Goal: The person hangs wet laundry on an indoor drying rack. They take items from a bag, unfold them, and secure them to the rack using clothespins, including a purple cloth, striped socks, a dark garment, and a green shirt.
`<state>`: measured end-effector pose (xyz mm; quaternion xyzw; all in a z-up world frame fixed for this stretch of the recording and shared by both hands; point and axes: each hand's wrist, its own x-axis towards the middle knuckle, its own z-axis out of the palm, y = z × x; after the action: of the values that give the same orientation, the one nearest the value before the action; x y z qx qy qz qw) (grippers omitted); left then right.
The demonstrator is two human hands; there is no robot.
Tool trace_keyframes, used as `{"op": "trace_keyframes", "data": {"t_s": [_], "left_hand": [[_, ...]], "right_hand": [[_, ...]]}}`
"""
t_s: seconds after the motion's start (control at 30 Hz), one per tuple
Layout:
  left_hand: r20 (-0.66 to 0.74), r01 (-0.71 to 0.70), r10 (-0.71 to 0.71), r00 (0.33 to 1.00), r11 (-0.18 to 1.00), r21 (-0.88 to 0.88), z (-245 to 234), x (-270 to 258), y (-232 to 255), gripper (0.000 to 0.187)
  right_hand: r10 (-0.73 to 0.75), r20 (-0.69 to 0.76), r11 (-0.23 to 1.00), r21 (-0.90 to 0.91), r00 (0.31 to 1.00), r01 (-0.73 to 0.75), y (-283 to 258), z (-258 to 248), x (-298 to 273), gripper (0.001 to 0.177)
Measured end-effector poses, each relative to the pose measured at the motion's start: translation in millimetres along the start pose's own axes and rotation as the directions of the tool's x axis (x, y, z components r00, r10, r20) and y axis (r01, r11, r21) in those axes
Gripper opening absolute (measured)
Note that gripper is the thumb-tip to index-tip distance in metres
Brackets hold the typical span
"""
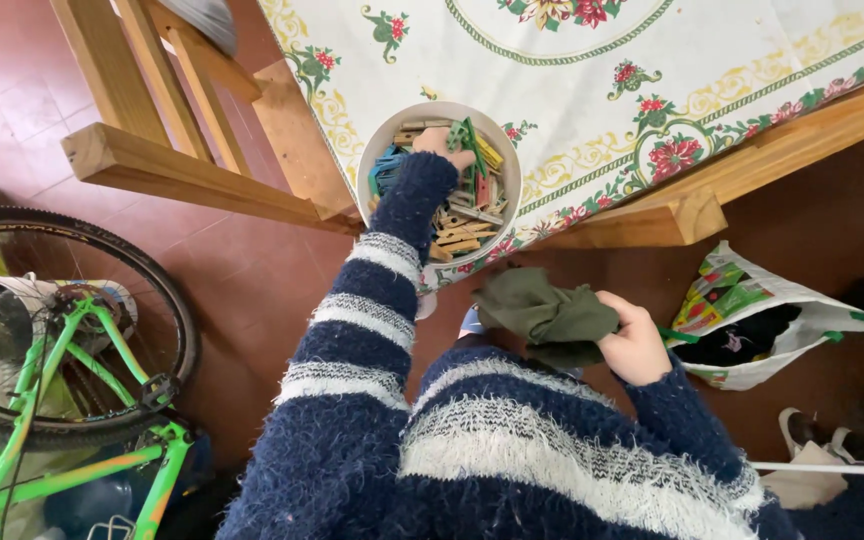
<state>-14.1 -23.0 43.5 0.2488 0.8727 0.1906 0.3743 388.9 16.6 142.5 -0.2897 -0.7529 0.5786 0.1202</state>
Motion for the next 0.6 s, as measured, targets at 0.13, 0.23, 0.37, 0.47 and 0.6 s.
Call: {"op": "trace_keyframes", "data": {"t_s": [0.13,0.23,0.37,0.47,0.6], "left_hand": [[-0.253,-0.189,0.098,0.963,0.91,-0.369,2.3,-24.2,-5.1,0.016],[-0.25,-0.179,0.044,0.967,0.818,-0.546,11.2,-58.5,15.1,0.013],[-0.177,-0.356,0.441,0.88,0.365,-0.86,10.1,-118.9,27.8,0.042],[-0.234,-0.499,0.708,0.666,0.19,-0.845,23.0,-140.9,29.0,0.07],[-0.096,-0.4,0.723,0.684,0.262,-0.879,53.3,-181.7,46.9,0.078]], "right_hand": [[0.038,-0.012,0.999,0.012,0.999,-0.038,0.5,2.3,3.2,0.019],[0.051,-0.037,0.998,0.034,0.998,-0.05,-2.2,0.8,9.5,0.017],[0.072,-0.087,0.995,0.07,0.994,-0.066,-5.8,-5.0,16.8,0.014],[0.112,-0.158,0.991,0.091,0.981,-0.099,14.6,-13.0,21.2,0.017],[0.182,-0.213,0.978,0.14,0.96,-0.155,-4.5,-22.5,7.8,0.019]]}}
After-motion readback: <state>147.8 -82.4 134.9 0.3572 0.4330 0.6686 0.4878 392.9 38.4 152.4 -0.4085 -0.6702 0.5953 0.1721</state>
